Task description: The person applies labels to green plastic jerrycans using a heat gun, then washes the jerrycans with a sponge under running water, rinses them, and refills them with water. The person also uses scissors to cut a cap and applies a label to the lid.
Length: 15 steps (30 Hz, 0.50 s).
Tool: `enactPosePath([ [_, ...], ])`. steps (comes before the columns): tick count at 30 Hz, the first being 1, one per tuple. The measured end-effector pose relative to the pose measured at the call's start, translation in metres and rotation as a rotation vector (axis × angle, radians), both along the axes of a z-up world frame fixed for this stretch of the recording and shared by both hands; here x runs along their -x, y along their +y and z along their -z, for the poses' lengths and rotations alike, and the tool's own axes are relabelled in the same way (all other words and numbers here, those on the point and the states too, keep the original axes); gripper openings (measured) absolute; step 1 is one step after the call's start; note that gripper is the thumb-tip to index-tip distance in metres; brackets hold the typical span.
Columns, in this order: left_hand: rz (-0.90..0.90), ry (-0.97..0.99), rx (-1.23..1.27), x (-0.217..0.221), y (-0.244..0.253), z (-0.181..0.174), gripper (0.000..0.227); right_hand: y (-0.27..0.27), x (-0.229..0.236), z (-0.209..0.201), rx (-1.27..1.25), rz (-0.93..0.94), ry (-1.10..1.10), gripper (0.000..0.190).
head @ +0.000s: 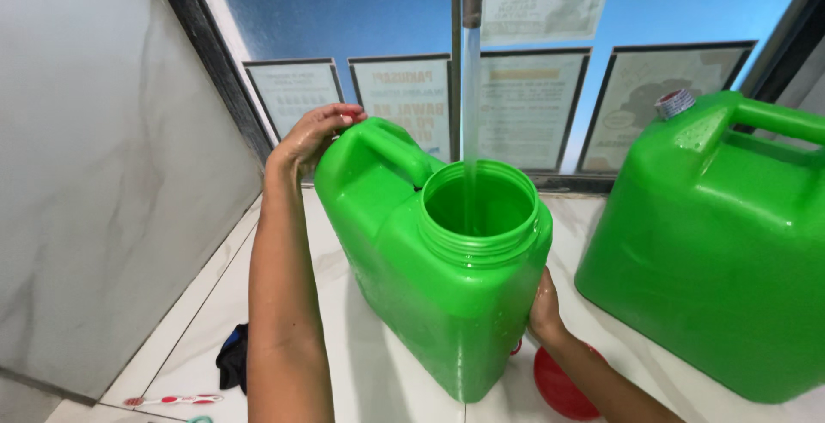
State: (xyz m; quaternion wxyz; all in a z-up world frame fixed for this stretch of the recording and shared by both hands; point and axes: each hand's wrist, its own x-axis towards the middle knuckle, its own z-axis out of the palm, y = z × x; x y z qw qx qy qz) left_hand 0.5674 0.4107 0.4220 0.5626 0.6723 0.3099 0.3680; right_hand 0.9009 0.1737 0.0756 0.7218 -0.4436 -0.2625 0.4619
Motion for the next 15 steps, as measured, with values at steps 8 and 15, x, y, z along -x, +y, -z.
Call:
enactPosePath([
  [8,-0.464,1.028,-0.375,-0.039,0.005,-0.034,0.057,0.001,-0.009,0.013,-0.028,0.048,-0.050,0.049],
  [15,-0.022,0.201,-0.085,0.019,-0.001,-0.002,0.040,0.016,-0.009,0.015,-0.045,-0.004,0.093,0.052],
])
